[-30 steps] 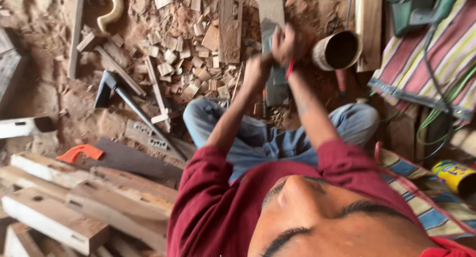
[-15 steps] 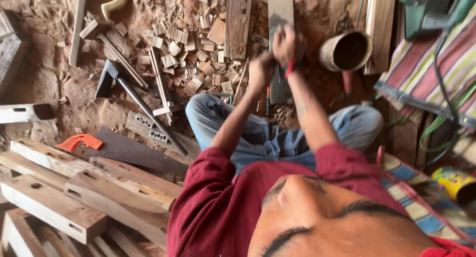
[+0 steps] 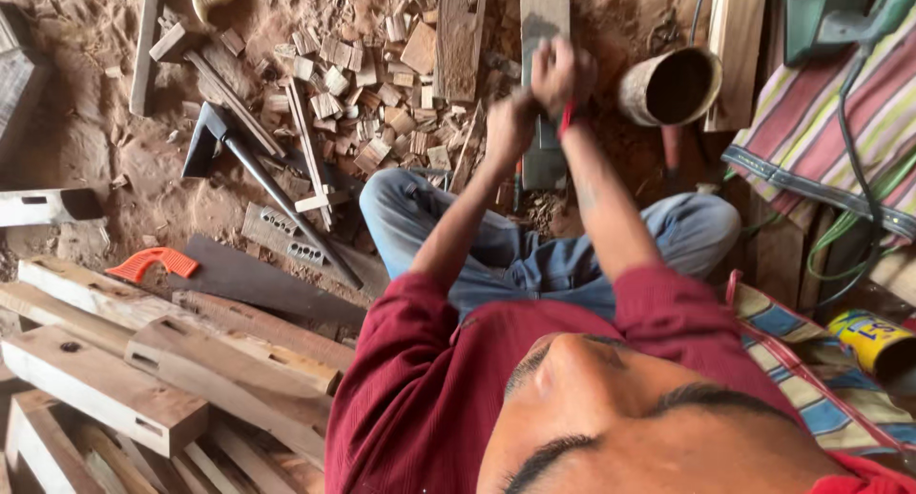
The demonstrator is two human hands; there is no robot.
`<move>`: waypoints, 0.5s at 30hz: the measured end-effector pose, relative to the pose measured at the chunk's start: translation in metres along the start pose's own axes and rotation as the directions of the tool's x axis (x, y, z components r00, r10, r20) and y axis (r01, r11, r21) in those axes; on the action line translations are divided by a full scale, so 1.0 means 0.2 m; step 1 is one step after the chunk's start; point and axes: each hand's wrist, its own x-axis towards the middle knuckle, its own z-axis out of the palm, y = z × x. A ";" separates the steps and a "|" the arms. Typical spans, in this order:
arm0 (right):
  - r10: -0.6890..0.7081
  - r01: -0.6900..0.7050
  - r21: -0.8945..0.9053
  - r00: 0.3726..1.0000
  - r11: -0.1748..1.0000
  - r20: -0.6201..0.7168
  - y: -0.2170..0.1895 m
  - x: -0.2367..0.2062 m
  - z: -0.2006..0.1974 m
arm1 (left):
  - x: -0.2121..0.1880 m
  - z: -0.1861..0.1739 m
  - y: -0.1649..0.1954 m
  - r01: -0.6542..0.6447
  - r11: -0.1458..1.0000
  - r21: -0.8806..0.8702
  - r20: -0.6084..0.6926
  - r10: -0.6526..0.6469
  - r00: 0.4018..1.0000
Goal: The person sits on the floor and sharpens a metal chisel blade on a grinding stone. They repeatedly rub the blade against the stone, occasionally dipping a small block into a container of liquid and applying it to the stone surface.
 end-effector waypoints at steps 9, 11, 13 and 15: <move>0.105 -0.102 -0.108 0.994 0.989 0.015 -0.16 -0.20 -0.16 | -0.28 -0.02 0.05 -0.027 0.993 0.111 -0.011 0.028 1.000; 0.060 -0.058 -0.053 0.998 0.997 0.026 -0.11 -0.17 -0.12 | -0.27 -0.01 0.03 -0.016 0.998 0.065 -0.050 0.020 0.999; 0.058 -0.059 0.001 0.997 0.998 0.040 -0.04 -0.04 -0.03 | -0.16 0.00 0.01 0.039 0.993 0.111 0.001 -0.039 0.999; 0.045 -0.047 0.058 0.998 0.997 0.035 -0.02 0.12 0.01 | 0.06 0.00 0.01 0.043 0.989 0.144 0.022 -0.047 0.999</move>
